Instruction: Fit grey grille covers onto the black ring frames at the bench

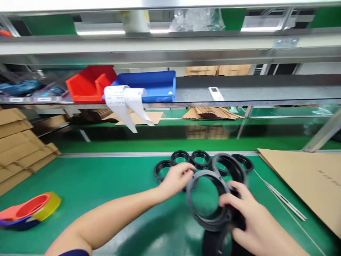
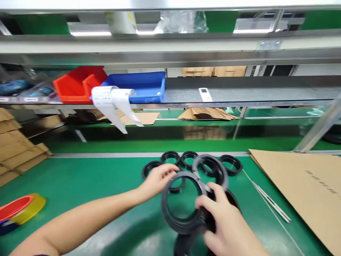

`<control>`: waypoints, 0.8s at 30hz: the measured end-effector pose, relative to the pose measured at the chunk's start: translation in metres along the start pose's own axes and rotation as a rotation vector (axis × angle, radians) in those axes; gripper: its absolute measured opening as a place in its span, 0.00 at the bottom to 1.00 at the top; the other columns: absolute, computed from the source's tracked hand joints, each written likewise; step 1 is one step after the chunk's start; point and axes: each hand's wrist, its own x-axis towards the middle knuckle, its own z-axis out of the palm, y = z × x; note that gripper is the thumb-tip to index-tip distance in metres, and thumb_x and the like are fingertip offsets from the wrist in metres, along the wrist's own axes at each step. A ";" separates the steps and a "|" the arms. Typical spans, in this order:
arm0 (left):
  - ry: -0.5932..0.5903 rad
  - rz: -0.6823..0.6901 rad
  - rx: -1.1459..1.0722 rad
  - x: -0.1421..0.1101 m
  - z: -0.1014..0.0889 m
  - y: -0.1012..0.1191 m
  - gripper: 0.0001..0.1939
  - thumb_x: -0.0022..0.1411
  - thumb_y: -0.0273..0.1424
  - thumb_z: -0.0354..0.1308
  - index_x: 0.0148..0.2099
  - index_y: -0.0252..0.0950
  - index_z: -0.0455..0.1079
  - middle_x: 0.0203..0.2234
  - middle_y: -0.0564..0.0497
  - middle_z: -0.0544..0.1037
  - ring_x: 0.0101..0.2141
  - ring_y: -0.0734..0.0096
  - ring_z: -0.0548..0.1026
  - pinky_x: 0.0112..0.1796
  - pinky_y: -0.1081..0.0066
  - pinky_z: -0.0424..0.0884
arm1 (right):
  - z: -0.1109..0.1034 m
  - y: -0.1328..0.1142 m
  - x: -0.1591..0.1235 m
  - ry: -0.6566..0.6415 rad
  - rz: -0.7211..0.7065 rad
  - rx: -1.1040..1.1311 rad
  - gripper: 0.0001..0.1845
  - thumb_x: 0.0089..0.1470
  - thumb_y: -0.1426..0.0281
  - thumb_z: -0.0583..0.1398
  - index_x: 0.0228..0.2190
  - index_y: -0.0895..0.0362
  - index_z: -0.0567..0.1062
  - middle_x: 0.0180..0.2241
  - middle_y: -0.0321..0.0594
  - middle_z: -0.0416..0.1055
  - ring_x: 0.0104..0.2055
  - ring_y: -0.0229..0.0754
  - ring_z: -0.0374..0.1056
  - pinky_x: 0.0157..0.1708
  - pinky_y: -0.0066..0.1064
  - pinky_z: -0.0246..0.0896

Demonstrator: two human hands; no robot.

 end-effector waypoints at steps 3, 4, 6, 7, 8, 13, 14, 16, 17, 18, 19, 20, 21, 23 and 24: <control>0.507 -0.234 -0.250 -0.002 -0.104 -0.013 0.12 0.53 0.29 0.64 0.42 0.33 0.75 0.30 0.50 0.76 0.31 0.66 0.75 0.34 0.69 0.69 | 0.031 -0.093 0.093 -0.135 -0.259 0.074 0.26 0.37 0.78 0.61 0.41 0.47 0.74 0.60 0.40 0.53 0.35 0.40 0.71 0.38 0.33 0.66; 0.645 -0.263 -0.268 -0.006 -0.139 -0.020 0.13 0.53 0.27 0.63 0.42 0.33 0.73 0.31 0.50 0.75 0.32 0.67 0.75 0.34 0.70 0.69 | 0.046 -0.120 0.121 -0.177 -0.348 0.090 0.26 0.37 0.78 0.62 0.41 0.47 0.74 0.57 0.40 0.55 0.31 0.38 0.69 0.36 0.32 0.65; 0.905 -0.310 -0.303 -0.022 -0.204 -0.033 0.12 0.53 0.25 0.60 0.41 0.33 0.69 0.32 0.50 0.74 0.32 0.70 0.74 0.36 0.70 0.69 | 0.082 -0.167 0.166 -0.298 -0.457 0.082 0.26 0.37 0.75 0.67 0.41 0.48 0.74 0.52 0.41 0.58 0.29 0.37 0.67 0.33 0.32 0.64; 1.017 -0.335 -0.326 -0.033 -0.232 -0.039 0.10 0.52 0.24 0.58 0.40 0.34 0.67 0.32 0.50 0.72 0.32 0.71 0.74 0.37 0.70 0.69 | 0.102 -0.185 0.184 -0.357 -0.462 0.067 0.26 0.37 0.74 0.68 0.42 0.48 0.75 0.50 0.41 0.58 0.29 0.38 0.68 0.33 0.32 0.65; 1.115 -0.360 -0.350 -0.046 -0.255 -0.045 0.10 0.52 0.23 0.57 0.38 0.34 0.65 0.30 0.51 0.71 0.31 0.72 0.73 0.38 0.70 0.69 | 0.124 -0.201 0.199 -0.404 -0.441 0.048 0.27 0.36 0.72 0.70 0.42 0.48 0.75 0.48 0.41 0.59 0.31 0.40 0.69 0.34 0.33 0.66; 1.304 -0.436 -0.408 -0.082 -0.289 -0.069 0.10 0.50 0.21 0.54 0.37 0.34 0.64 0.29 0.51 0.69 0.31 0.74 0.72 0.42 0.66 0.70 | 0.210 -0.236 0.240 -0.438 -0.285 -0.043 0.33 0.39 0.70 0.72 0.50 0.47 0.74 0.53 0.48 0.59 0.43 0.55 0.74 0.43 0.42 0.69; 1.279 -0.436 -0.414 -0.080 -0.282 -0.073 0.11 0.50 0.22 0.55 0.38 0.34 0.65 0.30 0.51 0.70 0.32 0.73 0.72 0.43 0.65 0.70 | 0.218 -0.237 0.243 -0.434 -0.272 -0.046 0.35 0.41 0.70 0.71 0.53 0.48 0.72 0.55 0.51 0.58 0.45 0.57 0.74 0.45 0.43 0.68; 1.199 -0.425 -0.419 -0.069 -0.262 -0.081 0.12 0.49 0.23 0.57 0.39 0.34 0.67 0.31 0.49 0.72 0.33 0.71 0.74 0.43 0.63 0.71 | 0.223 -0.234 0.247 -0.436 -0.259 -0.036 0.40 0.47 0.68 0.70 0.60 0.49 0.66 0.58 0.55 0.56 0.50 0.59 0.72 0.49 0.44 0.67; 1.158 -0.417 -0.410 -0.062 -0.251 -0.085 0.12 0.49 0.24 0.58 0.39 0.34 0.67 0.31 0.49 0.73 0.34 0.70 0.74 0.44 0.62 0.71 | 0.220 -0.232 0.247 -0.441 -0.256 -0.028 0.42 0.50 0.66 0.70 0.63 0.49 0.62 0.61 0.57 0.53 0.52 0.59 0.71 0.51 0.44 0.66; 1.121 -0.409 -0.390 -0.055 -0.241 -0.088 0.12 0.50 0.26 0.59 0.40 0.33 0.68 0.31 0.48 0.73 0.34 0.69 0.74 0.44 0.61 0.71 | 0.215 -0.228 0.245 -0.445 -0.260 -0.018 0.43 0.53 0.63 0.69 0.65 0.49 0.59 0.63 0.59 0.50 0.54 0.60 0.70 0.53 0.44 0.65; 1.086 -0.402 -0.361 -0.048 -0.231 -0.091 0.12 0.50 0.27 0.59 0.40 0.34 0.69 0.32 0.48 0.74 0.35 0.68 0.74 0.45 0.60 0.71 | 0.208 -0.223 0.242 -0.444 -0.269 -0.006 0.44 0.55 0.60 0.67 0.66 0.50 0.56 0.66 0.60 0.46 0.56 0.61 0.68 0.54 0.45 0.64; 1.051 -0.395 -0.324 -0.043 -0.222 -0.093 0.13 0.50 0.28 0.60 0.40 0.34 0.70 0.33 0.47 0.74 0.37 0.66 0.74 0.46 0.59 0.71 | 0.198 -0.216 0.237 -0.435 -0.287 0.011 0.43 0.56 0.59 0.66 0.67 0.50 0.56 0.67 0.60 0.42 0.57 0.62 0.67 0.55 0.47 0.63; 1.010 -0.387 -0.284 -0.039 -0.213 -0.094 0.13 0.49 0.28 0.61 0.40 0.34 0.71 0.35 0.46 0.75 0.38 0.65 0.74 0.48 0.58 0.70 | 0.185 -0.206 0.230 -0.416 -0.312 0.036 0.41 0.57 0.60 0.65 0.66 0.51 0.57 0.68 0.59 0.41 0.57 0.62 0.67 0.56 0.48 0.63; 0.902 -0.366 -0.224 -0.036 -0.194 -0.090 0.15 0.45 0.28 0.64 0.39 0.34 0.72 0.38 0.44 0.76 0.42 0.60 0.74 0.52 0.56 0.67 | 0.156 -0.181 0.209 -0.373 -0.393 0.115 0.33 0.58 0.63 0.65 0.62 0.53 0.65 0.66 0.54 0.49 0.58 0.59 0.66 0.57 0.47 0.62; 0.835 -0.353 -0.191 -0.038 -0.182 -0.085 0.16 0.43 0.29 0.65 0.38 0.35 0.73 0.39 0.44 0.76 0.45 0.57 0.73 0.55 0.55 0.66 | 0.138 -0.165 0.195 -0.362 -0.443 0.155 0.29 0.58 0.64 0.65 0.59 0.55 0.69 0.63 0.52 0.57 0.57 0.56 0.67 0.57 0.44 0.63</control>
